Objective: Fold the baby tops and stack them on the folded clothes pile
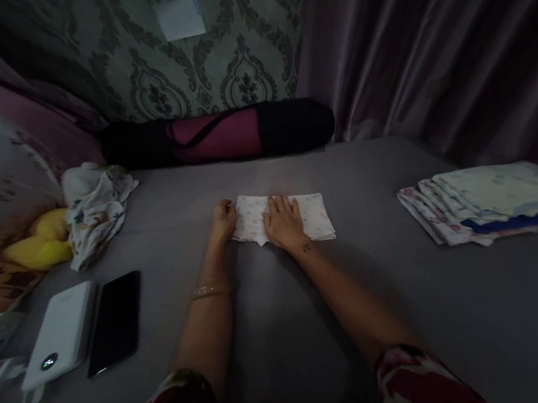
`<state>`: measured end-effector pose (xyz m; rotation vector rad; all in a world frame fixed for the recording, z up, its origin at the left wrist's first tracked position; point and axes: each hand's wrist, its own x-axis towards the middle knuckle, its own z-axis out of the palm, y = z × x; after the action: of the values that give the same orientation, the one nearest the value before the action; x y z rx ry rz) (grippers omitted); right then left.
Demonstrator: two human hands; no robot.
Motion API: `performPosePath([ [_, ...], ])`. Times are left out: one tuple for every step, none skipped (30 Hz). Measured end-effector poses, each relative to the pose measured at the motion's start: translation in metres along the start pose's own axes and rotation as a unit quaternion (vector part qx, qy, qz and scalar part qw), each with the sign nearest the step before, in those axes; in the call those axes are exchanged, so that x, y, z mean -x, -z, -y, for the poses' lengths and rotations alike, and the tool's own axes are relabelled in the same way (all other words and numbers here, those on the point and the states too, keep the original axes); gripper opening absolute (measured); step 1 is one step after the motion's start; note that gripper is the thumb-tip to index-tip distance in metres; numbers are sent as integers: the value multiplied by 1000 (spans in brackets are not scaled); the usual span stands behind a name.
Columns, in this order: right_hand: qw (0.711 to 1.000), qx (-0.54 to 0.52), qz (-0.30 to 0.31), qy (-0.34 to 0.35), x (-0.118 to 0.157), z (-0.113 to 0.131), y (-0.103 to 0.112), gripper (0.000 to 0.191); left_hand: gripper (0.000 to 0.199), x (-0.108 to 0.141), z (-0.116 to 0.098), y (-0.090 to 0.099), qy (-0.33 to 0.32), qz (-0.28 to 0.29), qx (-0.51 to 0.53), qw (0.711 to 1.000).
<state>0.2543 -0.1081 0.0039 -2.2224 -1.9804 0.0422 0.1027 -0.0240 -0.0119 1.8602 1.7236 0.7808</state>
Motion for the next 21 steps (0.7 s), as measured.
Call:
performPosePath([
  [1000, -4, -5, 14, -1, 6, -2, 60, 33, 0, -1, 1, 11, 4, -3, 1000],
  [1000, -7, -5, 24, -1, 11, -4, 60, 32, 0, -2, 2, 19, 10, -5, 1000],
  [999, -10, -1, 31, -1, 14, -6, 60, 32, 0, -2, 3, 24, 17, -6, 1000],
  [999, -12, 4, 34, -1, 16, -8, 60, 32, 0, -2, 3, 26, 24, -4, 999],
  [999, -12, 9, 34, -1, 17, -10, 60, 32, 0, -2, 4, 27, 30, -2, 999],
  [999, -13, 11, 34, -1, 16, -11, 60, 32, -1, -2, 5, 30, 35, -1, 999],
  [999, -15, 14, 33, -1, 16, -11, 60, 32, -1, -1, 7, 37, 38, 0, 999],
  [999, -16, 19, 30, -2, 16, -11, 60, 31, -2, 0, 8, 43, 41, -1, 998],
  [999, -19, 27, 27, -4, 16, -10, 60, 31, -3, 1, 10, 50, 42, -3, 998],
  [999, -20, 35, 23, -7, 19, -9, 60, 31, -3, 2, 12, 52, 40, -7, 998],
  [999, -22, 39, 20, -10, 22, -8, 60, 30, -4, 2, 14, 50, 37, -11, 998],
  [999, -23, 38, 21, -14, 27, -8, 60, 30, -4, 3, 15, 46, 33, -14, 998],
  [999, -25, 30, 27, -18, 34, -8, 59, 30, -4, 4, 17, 42, 31, -17, 998],
  [999, -27, 18, 40, -22, 41, -8, 59, 30, -4, 4, 19, 39, 32, -21, 998],
  [998, -31, 7, 55, -25, 48, -10, 58, 29, -4, 4, 20, 41, 34, -25, 998],
  [997, -35, 0, 68, -27, 54, -11, 58, 29, -3, 3, 21, 44, 37, -30, 998],
  [996, -40, -3, 79, -29, 59, -13, 57, 30, -3, 3, 22, 50, 39, -36, 997],
  [995, -44, -4, 85, -29, 63, -16, 57, 30, -3, 2, 23, 55, 40, -42, 997],
  [995, -47, -3, 88, -29, 65, -18, 57, 30, -3, 0, 24, 59, 42, -47, 996],
  [995, -50, -2, 87, -29, 66, -20, 57, 31, -3, -1, 25, 61, 43, -52, 996],
  [995, -53, -4, 87, -28, 66, -22, 57, 31, -2, -3, 26, 63, 44, -56, 995],
])
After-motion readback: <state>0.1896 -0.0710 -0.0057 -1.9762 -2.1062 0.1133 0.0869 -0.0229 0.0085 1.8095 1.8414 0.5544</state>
